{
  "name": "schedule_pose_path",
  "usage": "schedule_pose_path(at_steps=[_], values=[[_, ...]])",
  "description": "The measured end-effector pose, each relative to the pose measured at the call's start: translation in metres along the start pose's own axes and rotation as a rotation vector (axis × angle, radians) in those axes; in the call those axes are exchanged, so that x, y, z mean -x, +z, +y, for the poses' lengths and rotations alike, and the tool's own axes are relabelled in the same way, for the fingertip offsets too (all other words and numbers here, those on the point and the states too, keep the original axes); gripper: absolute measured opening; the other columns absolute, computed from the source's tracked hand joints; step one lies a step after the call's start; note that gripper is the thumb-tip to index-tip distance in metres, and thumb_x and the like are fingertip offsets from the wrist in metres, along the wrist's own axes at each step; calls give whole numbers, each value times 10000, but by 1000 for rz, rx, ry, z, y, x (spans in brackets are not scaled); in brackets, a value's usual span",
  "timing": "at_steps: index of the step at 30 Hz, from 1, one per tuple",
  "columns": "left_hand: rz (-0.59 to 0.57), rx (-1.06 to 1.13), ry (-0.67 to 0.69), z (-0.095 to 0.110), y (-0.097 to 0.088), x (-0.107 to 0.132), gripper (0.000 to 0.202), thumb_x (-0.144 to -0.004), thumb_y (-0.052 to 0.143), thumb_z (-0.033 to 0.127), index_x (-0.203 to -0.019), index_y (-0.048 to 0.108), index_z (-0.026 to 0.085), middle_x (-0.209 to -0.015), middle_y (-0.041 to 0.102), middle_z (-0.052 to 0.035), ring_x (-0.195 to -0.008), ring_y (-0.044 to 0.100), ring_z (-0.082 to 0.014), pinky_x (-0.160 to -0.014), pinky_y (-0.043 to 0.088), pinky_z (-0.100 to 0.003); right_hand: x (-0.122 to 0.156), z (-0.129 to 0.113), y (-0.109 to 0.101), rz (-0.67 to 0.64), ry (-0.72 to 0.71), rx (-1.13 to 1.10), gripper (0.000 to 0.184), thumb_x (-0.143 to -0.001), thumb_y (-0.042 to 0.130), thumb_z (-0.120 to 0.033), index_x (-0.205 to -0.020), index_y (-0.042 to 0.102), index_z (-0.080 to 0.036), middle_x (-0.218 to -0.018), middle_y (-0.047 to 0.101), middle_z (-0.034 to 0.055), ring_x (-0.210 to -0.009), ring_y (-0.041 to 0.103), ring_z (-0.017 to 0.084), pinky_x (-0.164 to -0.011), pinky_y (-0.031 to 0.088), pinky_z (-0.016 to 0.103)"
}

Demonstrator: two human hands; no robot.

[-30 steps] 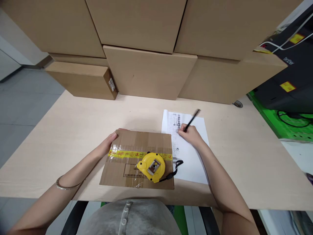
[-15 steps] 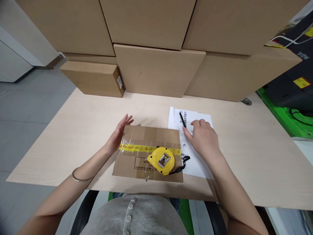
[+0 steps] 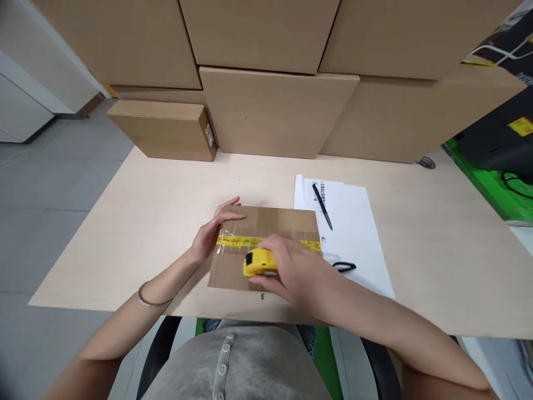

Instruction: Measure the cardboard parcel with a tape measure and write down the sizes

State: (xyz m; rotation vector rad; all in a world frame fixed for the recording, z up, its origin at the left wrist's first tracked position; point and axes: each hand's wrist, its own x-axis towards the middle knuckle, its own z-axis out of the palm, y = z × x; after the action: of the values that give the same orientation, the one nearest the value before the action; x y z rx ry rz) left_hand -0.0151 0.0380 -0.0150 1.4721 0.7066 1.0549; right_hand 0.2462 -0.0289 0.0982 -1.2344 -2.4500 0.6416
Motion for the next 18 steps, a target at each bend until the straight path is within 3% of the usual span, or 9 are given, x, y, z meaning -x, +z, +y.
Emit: schedule_pose_path(at_steps=[3,7,9,12,15,18], values=[[-22,29,20,0,-1,-1,537,-1082,315,527,-1255,781,324,-1695,448,19,-1641,263,-319,-1371,160,-559,-32,-17,3,-74,-77,-111,339,-995,701,-430,-1229,628,-196,-1088,787,104,-869,783,256,-742,646,392],[-21,171,-19,-6,-3,-2,567,-1043,370,599,-1423,666,299,-1662,491,-40,-1523,445,-367,-1310,295,-586,-68,-32,11,-17,-237,-48,228,-1021,674,-296,-1240,652,-235,-1374,720,138,-1231,719,299,-1036,607,457],[-28,188,-30,-10,-5,-3,613,-1033,372,637,-1491,596,298,-1638,513,-60,-1482,484,-375,-1284,332,-589,-73,-32,14,6,-256,24,231,-1014,674,-248,-1245,666,-255,-1406,702,133,-1287,691,311,-1068,596,480],[-92,71,31,-9,-11,-5,615,-1042,328,673,-1358,695,294,-1634,492,-65,-1537,411,-376,-1310,285,-581,-64,-24,16,50,-231,89,270,-1035,647,-282,-1303,653,-251,-1280,743,120,-1135,750,294,-923,650,462],[-206,-69,98,-1,-16,-7,516,-1012,484,659,-1343,702,328,-1618,482,-78,-1618,281,-381,-1334,209,-610,-44,-9,9,81,-167,146,279,-1058,609,-362,-1280,660,-201,-1082,761,108,-861,770,259,-665,633,385],[-268,-132,126,5,-20,-9,488,-965,638,588,-1405,650,376,-1624,459,-78,-1633,241,-396,-1329,181,-653,-16,10,-9,100,-87,121,280,-1061,599,-412,-1252,662,-217,-1081,770,103,-834,769,252,-657,611,367]])
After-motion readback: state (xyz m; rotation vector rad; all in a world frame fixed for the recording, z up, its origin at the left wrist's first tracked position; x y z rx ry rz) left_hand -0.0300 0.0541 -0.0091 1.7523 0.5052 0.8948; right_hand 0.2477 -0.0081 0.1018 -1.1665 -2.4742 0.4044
